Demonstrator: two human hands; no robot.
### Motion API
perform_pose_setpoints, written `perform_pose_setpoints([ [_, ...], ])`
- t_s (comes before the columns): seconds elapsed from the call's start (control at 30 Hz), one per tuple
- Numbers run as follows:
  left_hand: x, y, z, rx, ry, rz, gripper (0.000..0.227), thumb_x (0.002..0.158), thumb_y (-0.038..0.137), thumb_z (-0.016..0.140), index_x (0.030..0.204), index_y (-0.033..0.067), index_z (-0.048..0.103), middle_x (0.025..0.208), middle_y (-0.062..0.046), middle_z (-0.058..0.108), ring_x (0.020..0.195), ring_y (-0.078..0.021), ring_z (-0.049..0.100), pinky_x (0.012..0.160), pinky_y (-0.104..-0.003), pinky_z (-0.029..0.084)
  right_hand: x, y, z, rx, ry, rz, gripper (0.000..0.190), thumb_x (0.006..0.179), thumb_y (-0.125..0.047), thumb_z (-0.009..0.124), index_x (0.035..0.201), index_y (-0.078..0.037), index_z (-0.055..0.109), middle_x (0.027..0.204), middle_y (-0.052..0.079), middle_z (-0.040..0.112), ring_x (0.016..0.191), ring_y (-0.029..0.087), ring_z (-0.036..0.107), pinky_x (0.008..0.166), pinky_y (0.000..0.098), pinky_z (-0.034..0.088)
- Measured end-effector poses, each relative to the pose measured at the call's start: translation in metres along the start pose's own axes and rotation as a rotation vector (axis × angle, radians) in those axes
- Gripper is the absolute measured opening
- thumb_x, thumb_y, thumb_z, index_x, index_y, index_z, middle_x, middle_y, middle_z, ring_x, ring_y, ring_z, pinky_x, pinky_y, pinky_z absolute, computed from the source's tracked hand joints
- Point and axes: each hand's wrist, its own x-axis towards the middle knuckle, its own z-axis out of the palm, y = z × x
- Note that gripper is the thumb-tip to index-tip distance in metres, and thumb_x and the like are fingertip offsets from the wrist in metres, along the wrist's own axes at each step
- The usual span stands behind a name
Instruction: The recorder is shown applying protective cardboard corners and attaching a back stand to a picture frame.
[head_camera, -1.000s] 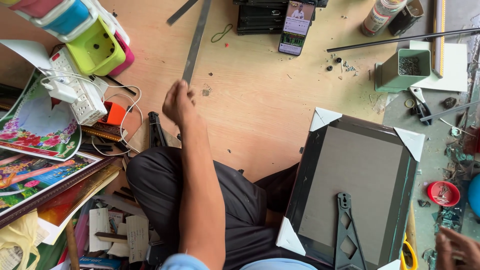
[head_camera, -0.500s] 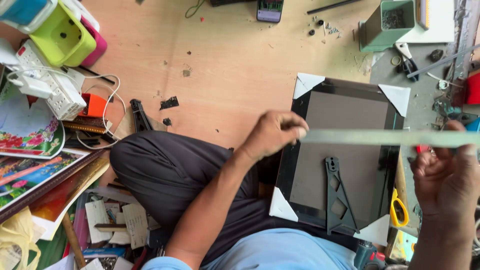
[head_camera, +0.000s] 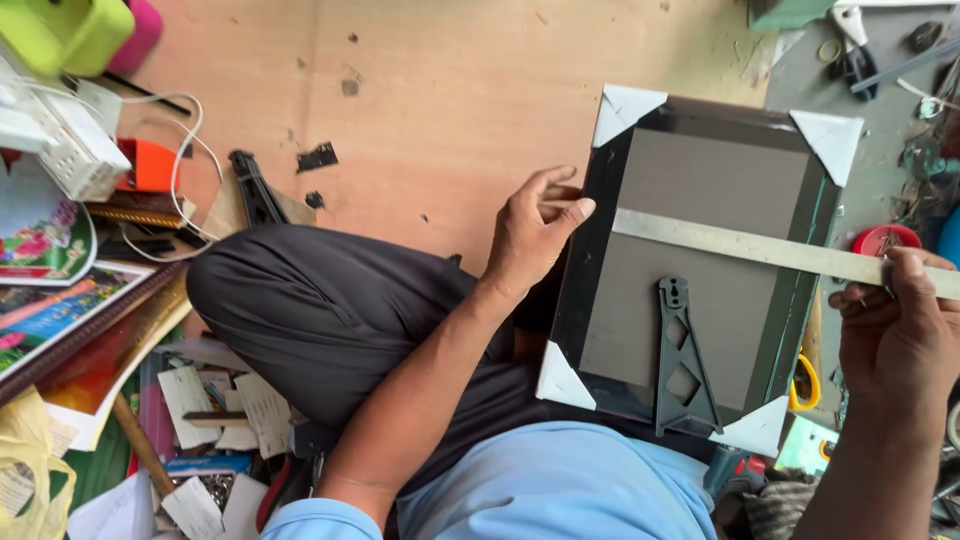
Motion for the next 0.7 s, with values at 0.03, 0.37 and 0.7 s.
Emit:
perform_pose_setpoints([
  [0.03, -0.002, 0.0, 0.0, -0.026, -0.081, -0.079, 0.047, 0.094, 0.024, 0.073, 0.134, 0.0042, 0.059, 0.107, -0.006, 0.075, 0.093, -0.0123, 0.073, 0.08, -0.026, 0.062, 0.0, 0.0, -0.001, -0.036, -0.032, -0.019, 0.013, 0.12, -0.009, 0.051, 0.117, -0.001, 0.06, 0.097, 0.009, 0.065, 0.086, 0.021, 0.069, 0.084, 0.0379, 0.058],
  [0.37, -0.011, -0.011, 0.007, -0.318, -0.188, -0.19, 0.047, 0.095, 0.02, 0.07, 0.136, -0.0017, 0.061, 0.105, -0.009, 0.079, 0.099, -0.0094, 0.071, 0.089, -0.024, 0.058, -0.004, 0.003, 0.016, -0.106, -0.056, -0.03, 0.012, 0.12, -0.008, 0.053, 0.115, 0.001, 0.061, 0.1, 0.012, 0.07, 0.089, 0.021, 0.07, 0.086, 0.036, 0.059],
  [0.7, -0.015, -0.012, 0.023, -0.557, -0.109, -0.207, 0.045, 0.096, 0.019, 0.072, 0.135, -0.0023, 0.065, 0.103, -0.008, 0.077, 0.094, -0.0086, 0.068, 0.086, -0.024, 0.056, -0.002, 0.019, 0.018, 0.024, 0.011, 0.081, 0.018, 0.122, -0.015, 0.06, 0.121, 0.003, 0.062, 0.108, 0.011, 0.068, 0.097, 0.016, 0.066, 0.095, 0.03, 0.057],
])
